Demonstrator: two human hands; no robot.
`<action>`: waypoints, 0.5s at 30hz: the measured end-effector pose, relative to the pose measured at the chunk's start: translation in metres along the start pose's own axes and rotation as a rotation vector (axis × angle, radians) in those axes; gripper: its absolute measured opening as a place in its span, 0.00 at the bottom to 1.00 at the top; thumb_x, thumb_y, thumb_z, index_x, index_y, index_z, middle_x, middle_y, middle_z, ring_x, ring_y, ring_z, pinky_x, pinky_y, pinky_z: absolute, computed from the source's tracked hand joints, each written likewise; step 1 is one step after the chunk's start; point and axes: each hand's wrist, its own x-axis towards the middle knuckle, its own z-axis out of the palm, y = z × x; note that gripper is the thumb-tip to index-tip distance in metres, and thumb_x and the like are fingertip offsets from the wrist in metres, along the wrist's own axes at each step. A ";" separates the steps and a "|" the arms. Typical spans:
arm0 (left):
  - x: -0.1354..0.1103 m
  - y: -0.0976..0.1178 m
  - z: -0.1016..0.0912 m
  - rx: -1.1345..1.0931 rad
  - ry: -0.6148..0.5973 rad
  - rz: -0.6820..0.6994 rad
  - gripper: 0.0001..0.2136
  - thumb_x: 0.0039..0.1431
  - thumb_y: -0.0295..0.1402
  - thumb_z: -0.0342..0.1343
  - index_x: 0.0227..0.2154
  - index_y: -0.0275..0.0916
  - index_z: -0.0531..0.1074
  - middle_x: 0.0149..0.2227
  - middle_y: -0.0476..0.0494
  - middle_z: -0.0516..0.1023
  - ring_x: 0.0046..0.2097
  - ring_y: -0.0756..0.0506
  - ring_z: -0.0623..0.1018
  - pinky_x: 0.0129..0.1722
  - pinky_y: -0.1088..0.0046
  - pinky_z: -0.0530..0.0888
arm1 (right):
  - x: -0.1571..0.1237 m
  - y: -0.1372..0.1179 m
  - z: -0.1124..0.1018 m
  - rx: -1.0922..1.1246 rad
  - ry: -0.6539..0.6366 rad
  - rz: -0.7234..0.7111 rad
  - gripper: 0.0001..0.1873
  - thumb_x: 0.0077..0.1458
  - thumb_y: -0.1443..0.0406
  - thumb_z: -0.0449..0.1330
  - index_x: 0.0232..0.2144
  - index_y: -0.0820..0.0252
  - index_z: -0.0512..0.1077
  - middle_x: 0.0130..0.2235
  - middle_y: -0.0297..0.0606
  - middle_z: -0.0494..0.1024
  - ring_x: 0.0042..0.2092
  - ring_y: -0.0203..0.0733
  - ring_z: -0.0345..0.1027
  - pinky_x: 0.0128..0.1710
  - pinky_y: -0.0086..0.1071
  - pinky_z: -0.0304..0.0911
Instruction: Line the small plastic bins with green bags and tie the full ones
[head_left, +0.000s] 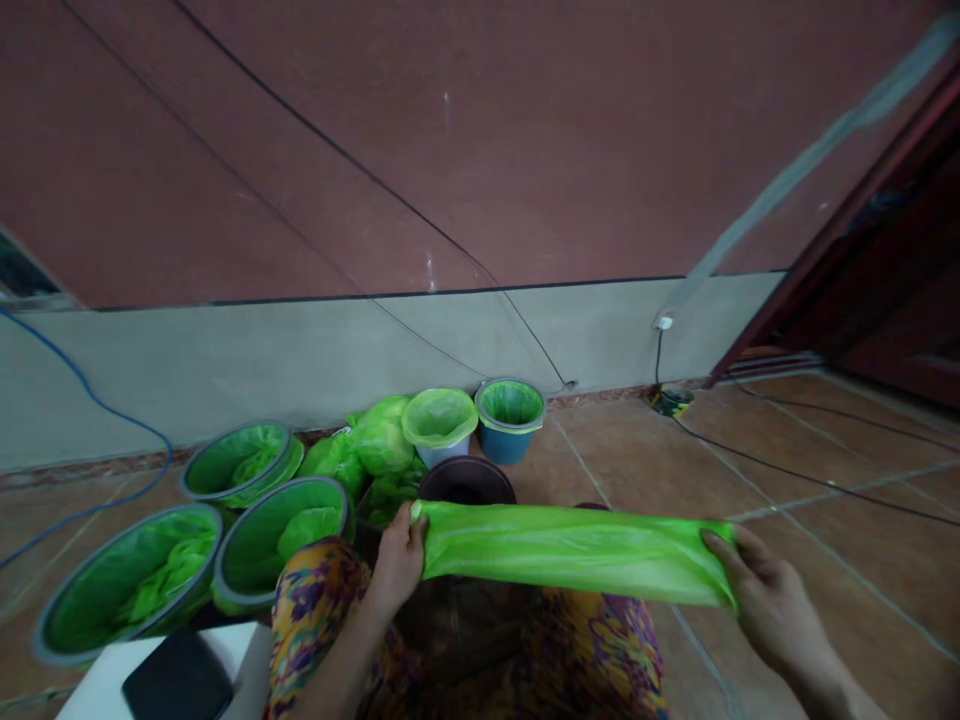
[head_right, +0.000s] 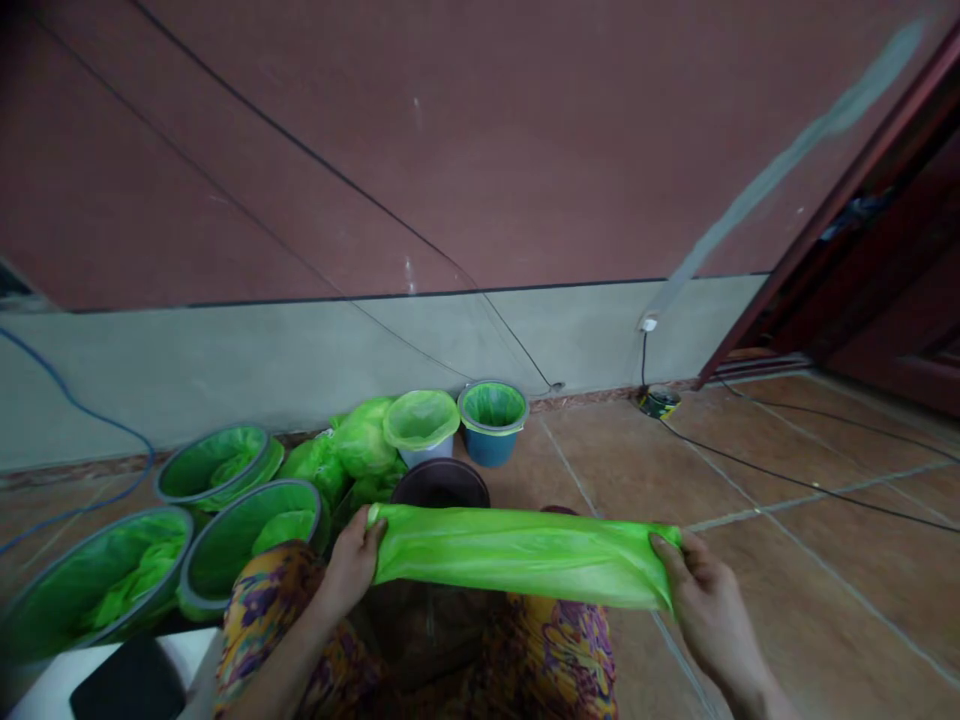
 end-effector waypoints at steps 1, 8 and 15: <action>-0.002 -0.002 0.002 0.085 -0.017 0.045 0.11 0.59 0.39 0.49 0.39 0.39 0.70 0.33 0.41 0.79 0.37 0.42 0.79 0.41 0.66 0.74 | -0.001 0.005 -0.004 -0.065 0.006 -0.008 0.18 0.50 0.48 0.58 0.30 0.56 0.72 0.24 0.35 0.75 0.24 0.42 0.67 0.21 0.30 0.63; -0.030 -0.040 0.047 0.273 -0.302 0.030 0.10 0.64 0.30 0.40 0.40 0.40 0.66 0.32 0.43 0.78 0.36 0.45 0.79 0.40 0.70 0.72 | -0.009 0.101 -0.014 -0.417 -0.031 -0.001 0.20 0.54 0.49 0.50 0.34 0.57 0.70 0.24 0.41 0.78 0.26 0.48 0.73 0.24 0.33 0.64; -0.053 -0.062 0.125 0.208 -0.566 -0.430 0.17 0.67 0.36 0.36 0.42 0.38 0.71 0.46 0.41 0.79 0.48 0.45 0.77 0.49 0.71 0.70 | -0.028 0.171 0.049 -0.389 -0.024 -0.091 0.18 0.54 0.58 0.47 0.41 0.59 0.71 0.29 0.44 0.80 0.30 0.48 0.76 0.31 0.35 0.68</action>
